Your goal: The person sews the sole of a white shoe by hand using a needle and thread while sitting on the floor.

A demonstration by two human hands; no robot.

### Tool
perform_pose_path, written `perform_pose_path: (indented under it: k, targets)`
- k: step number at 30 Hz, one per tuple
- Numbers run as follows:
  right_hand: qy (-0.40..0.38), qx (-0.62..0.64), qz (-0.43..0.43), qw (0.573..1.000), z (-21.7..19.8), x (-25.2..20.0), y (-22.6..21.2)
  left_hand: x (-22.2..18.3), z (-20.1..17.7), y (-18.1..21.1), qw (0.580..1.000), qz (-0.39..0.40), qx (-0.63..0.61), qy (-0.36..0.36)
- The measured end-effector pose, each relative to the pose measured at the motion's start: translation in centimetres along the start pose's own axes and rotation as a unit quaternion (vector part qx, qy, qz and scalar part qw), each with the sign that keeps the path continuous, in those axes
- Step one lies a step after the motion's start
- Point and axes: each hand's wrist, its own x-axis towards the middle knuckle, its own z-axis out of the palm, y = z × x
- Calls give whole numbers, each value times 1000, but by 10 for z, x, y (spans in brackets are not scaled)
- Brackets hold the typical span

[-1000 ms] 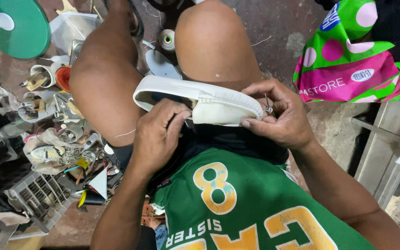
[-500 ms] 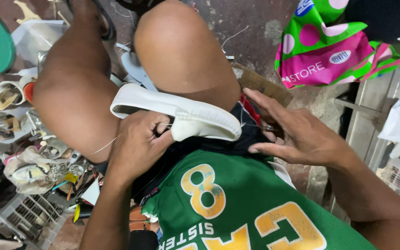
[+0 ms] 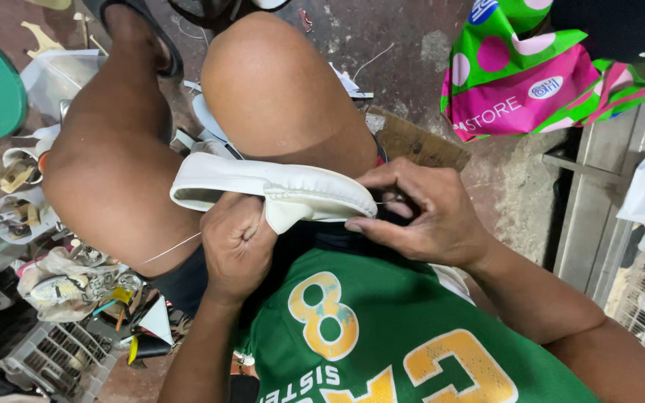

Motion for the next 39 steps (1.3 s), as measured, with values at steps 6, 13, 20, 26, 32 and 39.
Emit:
perform_pose_path:
  k: [6,13,20,26,32,39]
  targets:
    - [-37,34,16,999,-6,8,5,-11,11,-12,996,-59,-60,29]
    - [-95,2,-30,995,-23,5,20,-3,-9,12,983,-138,-36,-118]
    - [-16,302,42,952,-22,-13,27,11,-12,19,985,-3,105,-137]
    - [32,630,84,771,-4,-14,31,17,-10,23,986,3,109,-129]
    - [-30,684,130,717,4,-14,26,17,-10,17,983,7,119,-139]
    - [-32,640,223,735,13,-14,29,15,-12,8,982,-11,126,-138]
